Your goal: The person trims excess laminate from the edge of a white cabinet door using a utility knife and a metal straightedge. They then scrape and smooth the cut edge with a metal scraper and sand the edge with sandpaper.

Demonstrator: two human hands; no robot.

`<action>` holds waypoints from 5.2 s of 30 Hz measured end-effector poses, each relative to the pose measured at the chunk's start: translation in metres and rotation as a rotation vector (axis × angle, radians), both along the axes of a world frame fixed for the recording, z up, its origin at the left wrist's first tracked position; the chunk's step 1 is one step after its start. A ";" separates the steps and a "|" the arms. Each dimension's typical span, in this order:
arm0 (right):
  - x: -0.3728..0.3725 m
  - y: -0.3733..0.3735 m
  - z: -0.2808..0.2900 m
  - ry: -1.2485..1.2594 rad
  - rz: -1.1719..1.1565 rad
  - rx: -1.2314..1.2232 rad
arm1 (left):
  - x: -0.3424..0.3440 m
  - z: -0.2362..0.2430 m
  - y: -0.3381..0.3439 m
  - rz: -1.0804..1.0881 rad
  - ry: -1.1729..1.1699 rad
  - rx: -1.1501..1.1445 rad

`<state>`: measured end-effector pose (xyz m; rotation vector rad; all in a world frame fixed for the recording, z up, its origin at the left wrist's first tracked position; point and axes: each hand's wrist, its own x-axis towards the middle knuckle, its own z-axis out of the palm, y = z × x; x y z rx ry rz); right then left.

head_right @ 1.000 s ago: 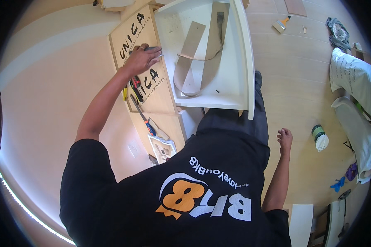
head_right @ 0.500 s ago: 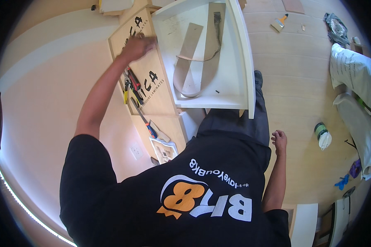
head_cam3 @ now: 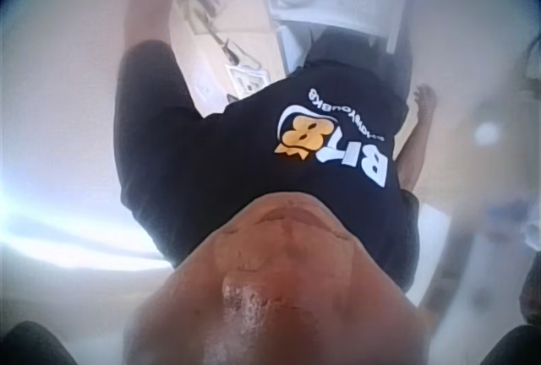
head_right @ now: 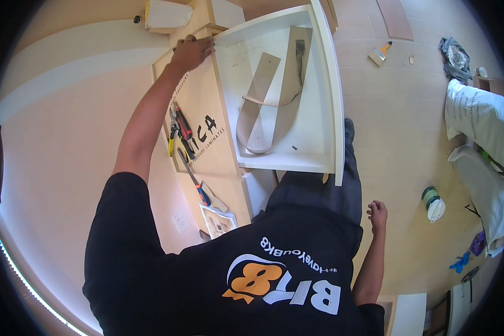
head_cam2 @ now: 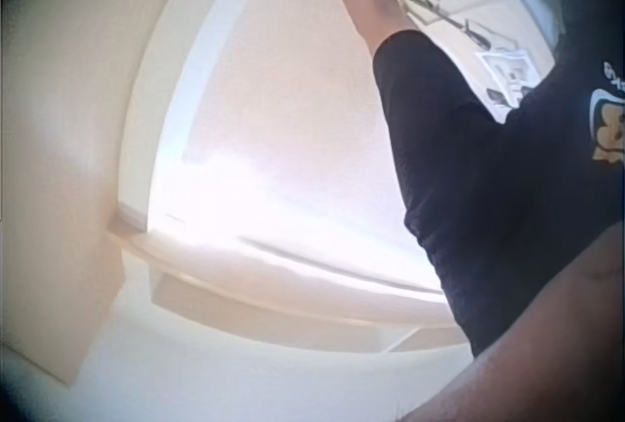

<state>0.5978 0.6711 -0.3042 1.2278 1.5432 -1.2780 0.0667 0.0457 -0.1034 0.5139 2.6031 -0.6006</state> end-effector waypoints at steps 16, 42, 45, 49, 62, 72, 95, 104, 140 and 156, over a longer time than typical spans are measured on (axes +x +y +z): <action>-0.016 -0.003 0.005 0.067 -0.067 -0.024 | -0.027 0.003 -0.006 -0.009 0.070 0.023; -0.165 -0.055 0.060 0.761 0.092 0.481 | 0.088 0.045 -0.017 0.103 0.051 0.701; -0.284 -0.151 0.091 1.194 0.084 0.220 | 0.139 0.043 -0.005 0.395 0.088 0.880; -0.425 -0.327 0.117 1.334 0.414 -0.289 | 0.194 0.029 0.016 0.528 0.094 0.732; -0.539 -0.532 0.071 1.293 0.724 -0.107 | 0.225 0.027 -0.019 0.543 0.212 0.671; -0.410 -0.425 0.079 1.075 0.972 -0.407 | 0.005 -0.020 -0.032 -0.023 0.322 0.468; -0.303 -0.262 0.127 0.868 0.497 -0.402 | -0.031 0.001 -0.007 0.146 0.055 0.248; -0.300 -0.248 0.126 0.926 0.483 -0.366 | -0.024 -0.009 0.001 0.164 0.157 0.219; -0.304 -0.242 0.127 0.849 0.508 -0.397 | -0.028 -0.016 0.003 0.165 0.224 0.167; -0.286 -0.218 0.120 0.875 0.487 -0.364 | 0.073 0.001 0.005 -0.034 -0.027 0.183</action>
